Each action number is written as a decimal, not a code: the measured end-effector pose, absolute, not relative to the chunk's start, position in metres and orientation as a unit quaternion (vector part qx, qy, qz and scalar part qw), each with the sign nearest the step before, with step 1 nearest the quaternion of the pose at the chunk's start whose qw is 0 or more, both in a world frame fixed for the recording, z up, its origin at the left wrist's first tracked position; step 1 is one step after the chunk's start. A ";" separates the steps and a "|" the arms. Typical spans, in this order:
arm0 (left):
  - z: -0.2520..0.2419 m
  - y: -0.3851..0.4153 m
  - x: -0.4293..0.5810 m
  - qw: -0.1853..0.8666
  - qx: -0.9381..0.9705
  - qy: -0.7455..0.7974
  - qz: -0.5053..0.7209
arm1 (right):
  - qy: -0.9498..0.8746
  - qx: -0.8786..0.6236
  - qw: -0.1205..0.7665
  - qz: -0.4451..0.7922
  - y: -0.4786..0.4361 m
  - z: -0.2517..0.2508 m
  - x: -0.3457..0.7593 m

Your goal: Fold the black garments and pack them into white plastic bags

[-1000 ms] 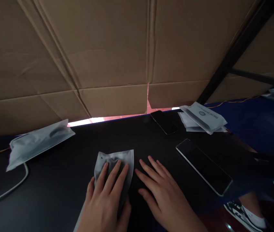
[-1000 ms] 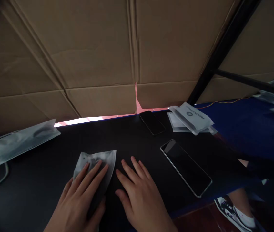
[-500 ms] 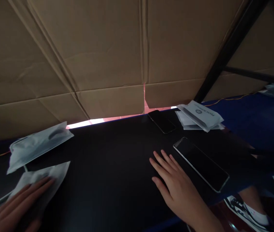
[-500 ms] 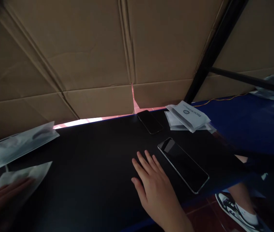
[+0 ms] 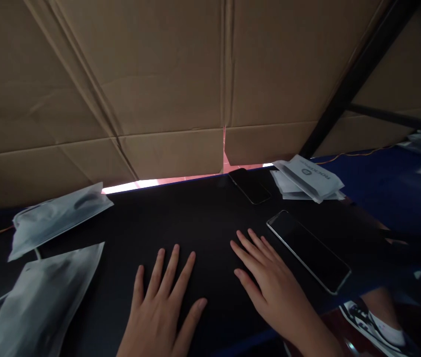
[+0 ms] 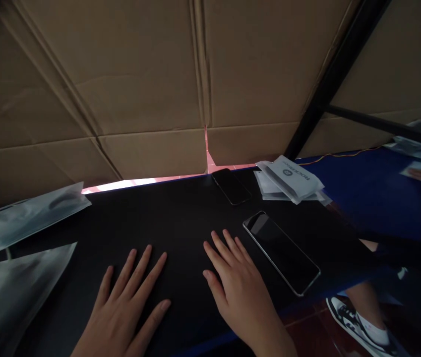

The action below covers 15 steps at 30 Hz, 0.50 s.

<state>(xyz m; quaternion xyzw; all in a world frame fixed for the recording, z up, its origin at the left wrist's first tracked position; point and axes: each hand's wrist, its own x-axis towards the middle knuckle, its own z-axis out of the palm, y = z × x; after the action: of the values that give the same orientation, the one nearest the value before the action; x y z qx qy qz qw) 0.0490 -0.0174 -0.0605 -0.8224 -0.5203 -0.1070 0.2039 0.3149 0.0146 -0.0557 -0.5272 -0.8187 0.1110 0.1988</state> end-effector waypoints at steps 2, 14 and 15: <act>-0.063 -0.018 0.045 0.205 -0.824 -0.518 -0.105 | -0.822 -0.526 0.187 0.107 0.011 -0.053 0.306; -0.059 -0.021 0.033 0.137 -0.835 -0.517 -0.128 | -0.851 -0.486 0.156 0.126 -0.002 -0.048 0.276; -0.057 -0.022 0.020 0.113 -0.833 -0.523 -0.139 | -0.851 -0.486 0.154 0.127 -0.002 -0.048 0.276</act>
<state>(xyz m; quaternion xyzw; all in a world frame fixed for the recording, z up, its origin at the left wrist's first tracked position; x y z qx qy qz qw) 0.0204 -0.0218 -0.0572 -0.8331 -0.5232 -0.1395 0.1132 0.2761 -0.0019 -0.0476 -0.4865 -0.8506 0.1267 0.1541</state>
